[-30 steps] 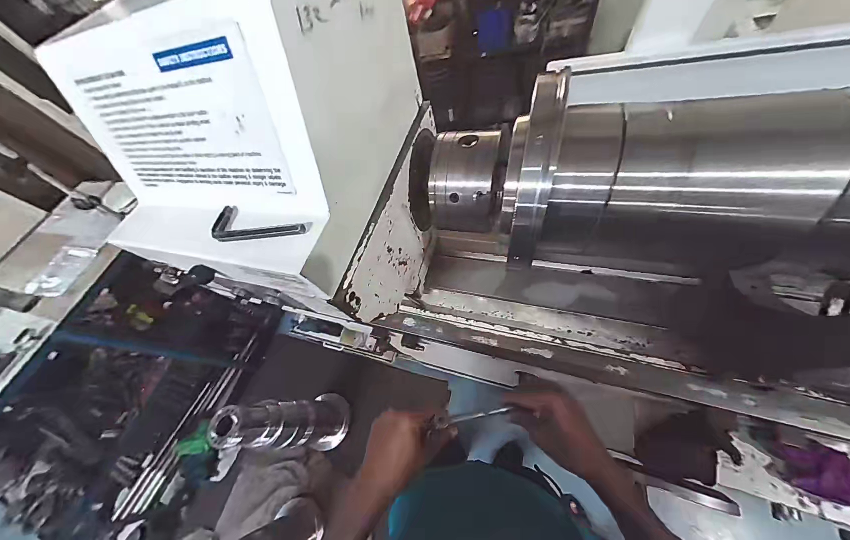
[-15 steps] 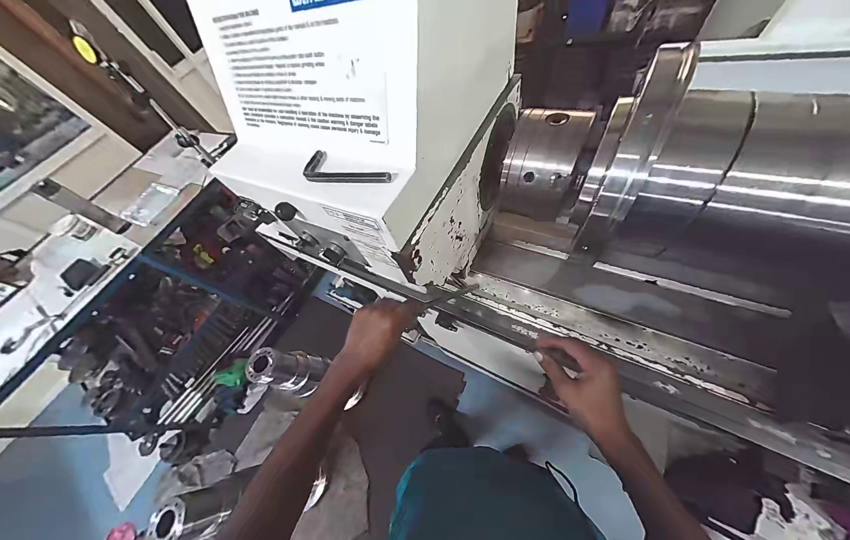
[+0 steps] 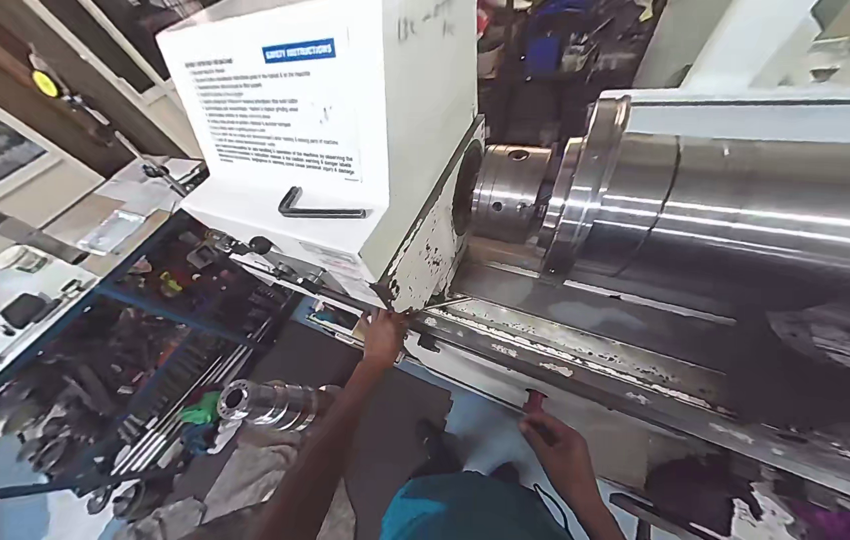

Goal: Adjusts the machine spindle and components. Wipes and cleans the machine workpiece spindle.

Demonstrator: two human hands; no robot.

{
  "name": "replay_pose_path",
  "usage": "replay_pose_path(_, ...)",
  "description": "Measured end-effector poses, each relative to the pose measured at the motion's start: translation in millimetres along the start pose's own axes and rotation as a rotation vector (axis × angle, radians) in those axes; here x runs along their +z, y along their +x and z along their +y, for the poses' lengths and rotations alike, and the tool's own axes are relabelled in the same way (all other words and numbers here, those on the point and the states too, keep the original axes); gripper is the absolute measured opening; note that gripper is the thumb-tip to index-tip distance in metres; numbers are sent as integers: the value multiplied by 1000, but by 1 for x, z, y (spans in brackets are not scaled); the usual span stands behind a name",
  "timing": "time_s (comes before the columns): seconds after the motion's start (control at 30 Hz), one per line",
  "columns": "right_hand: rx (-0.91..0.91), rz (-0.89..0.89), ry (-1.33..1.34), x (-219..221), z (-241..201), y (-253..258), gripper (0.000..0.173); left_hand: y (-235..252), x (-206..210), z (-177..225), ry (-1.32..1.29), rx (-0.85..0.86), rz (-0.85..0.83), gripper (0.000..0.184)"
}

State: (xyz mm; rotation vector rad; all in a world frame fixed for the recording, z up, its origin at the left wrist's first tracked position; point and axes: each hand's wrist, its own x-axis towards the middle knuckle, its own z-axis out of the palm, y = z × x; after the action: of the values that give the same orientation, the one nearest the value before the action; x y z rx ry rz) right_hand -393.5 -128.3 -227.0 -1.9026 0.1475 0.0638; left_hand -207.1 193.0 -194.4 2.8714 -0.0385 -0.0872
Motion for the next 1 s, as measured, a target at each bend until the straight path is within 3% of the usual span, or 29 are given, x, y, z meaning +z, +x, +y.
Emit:
replay_pose_path(0.1, -4, -17, -23, 1, -3, 7, 16, -39, 23, 12, -255, -101, 382, 42)
replay_pose_path(0.17, 2, -6, 43, -1, -3, 11, 19, -72, 42, 29, -461, -207, 474, 34)
replay_pose_path(0.27, 115, -30, 491, 5, -25, 12, 20, -127, 52, 73, -1005, -426, 124, 27)
replay_pose_path(0.33, 288, -121, 787, 16, -57, 11, 14, -152, 49, 103, -1430, -539, -215, 36)
replay_pose_path(0.37, 346, -193, 871, 24, -72, 11, 24, -160, 45, 117, -1623, -540, -338, 44)
replay_pose_path(0.43, 325, -288, 816, 47, -89, 9, 34, -171, 35, 143, -2010, -567, -447, 61)
replay_pose_path(0.47, 252, -231, 707, 60, -94, 11, 29, -170, 25, 155, -2106, -677, -410, 66)
replay_pose_path(0.53, -10, -67, 424, 78, -92, 22, 31, -163, 8, 174, -2084, -869, -156, 58)
replay_pose_path(0.57, -184, 19, 319, 84, -87, 33, 33, -156, -1, 179, -2026, -879, -66, 50)
replay_pose_path(0.67, -668, 303, 22, 86, -79, 60, 35, -157, -28, 190, -1813, -710, 32, 46)
replay_pose_path(0.73, -740, 419, -131, 82, -74, 75, 37, -168, -41, 193, -1668, -534, -25, 54)
replay_pose_path(0.8, -584, 325, -122, 73, -66, 73, 42, -180, -37, 192, -1548, -336, -32, 65)
replay_pose_path(0.87, -253, 162, 152, 65, -69, 58, 42, -188, -11, 182, -1398, 7, 9, 75)
replay_pose_path(0.93, 202, 1, 605, 59, -92, 33, 51, -189, 29, 159, -1014, 291, 100, 78)
replay_pose_path(0.97, 348, -85, 766, 57, -100, 20, 60, -191, 50, 146, -778, 352, 151, 81)
replay_pose_path(1.0, 378, -145, 814, 54, -100, 8, 65, -192, 66, 132, -569, 390, 183, 85)
